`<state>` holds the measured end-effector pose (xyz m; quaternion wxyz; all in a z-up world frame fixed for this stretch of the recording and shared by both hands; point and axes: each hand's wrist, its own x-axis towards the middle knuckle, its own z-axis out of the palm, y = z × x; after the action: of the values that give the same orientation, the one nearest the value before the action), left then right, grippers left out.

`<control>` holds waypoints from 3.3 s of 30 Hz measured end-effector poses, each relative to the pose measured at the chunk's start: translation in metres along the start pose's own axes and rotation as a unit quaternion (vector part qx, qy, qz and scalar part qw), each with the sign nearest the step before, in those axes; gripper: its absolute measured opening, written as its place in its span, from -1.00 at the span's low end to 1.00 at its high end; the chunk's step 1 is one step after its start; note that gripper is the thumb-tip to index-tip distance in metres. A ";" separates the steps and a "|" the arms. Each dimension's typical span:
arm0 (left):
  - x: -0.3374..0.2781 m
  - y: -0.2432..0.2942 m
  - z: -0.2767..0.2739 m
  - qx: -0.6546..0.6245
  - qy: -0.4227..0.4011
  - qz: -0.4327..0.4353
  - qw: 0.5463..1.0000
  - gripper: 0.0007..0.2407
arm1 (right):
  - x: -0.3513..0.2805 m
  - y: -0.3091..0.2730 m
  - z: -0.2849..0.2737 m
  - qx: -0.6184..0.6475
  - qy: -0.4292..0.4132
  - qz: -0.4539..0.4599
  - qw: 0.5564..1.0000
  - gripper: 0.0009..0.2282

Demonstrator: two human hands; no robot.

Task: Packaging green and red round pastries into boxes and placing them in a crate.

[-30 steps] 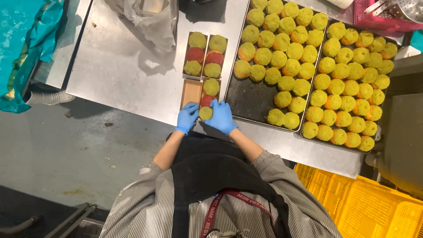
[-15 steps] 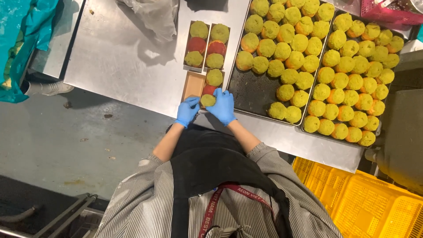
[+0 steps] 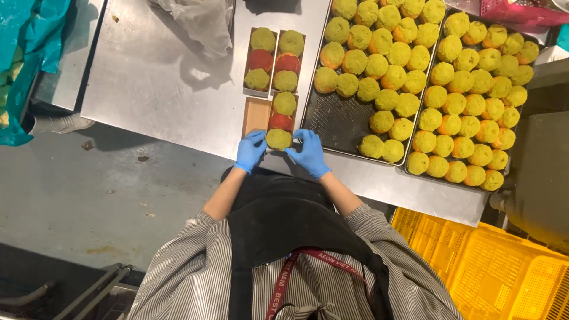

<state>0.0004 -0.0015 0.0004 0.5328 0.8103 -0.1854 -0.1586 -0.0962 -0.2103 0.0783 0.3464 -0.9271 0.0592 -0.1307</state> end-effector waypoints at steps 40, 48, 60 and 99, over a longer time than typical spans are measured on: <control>0.022 -0.009 -0.056 0.037 0.112 0.004 0.993 -0.48 | -0.040 0.097 -0.149 -0.281 0.065 0.226 0.930 -0.42; 0.016 -0.018 -0.057 0.051 0.100 0.052 0.992 -0.47 | 0.107 -0.057 -0.033 -0.111 -0.027 -0.022 0.993 -0.44; 0.015 -0.016 -0.049 0.049 0.145 0.056 0.987 -0.63 | 0.137 -0.063 0.075 -0.243 -0.182 -0.126 0.944 -0.48; 0.036 0.293 0.307 0.278 -0.071 0.295 0.911 -0.89 | -0.315 0.256 -0.726 -0.357 0.286 0.299 0.838 -0.37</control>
<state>-0.1462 -0.3715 0.1515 0.2940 0.8204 -0.4904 0.0065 -0.6092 -0.7955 0.3734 -0.0187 -0.8451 0.4724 -0.2497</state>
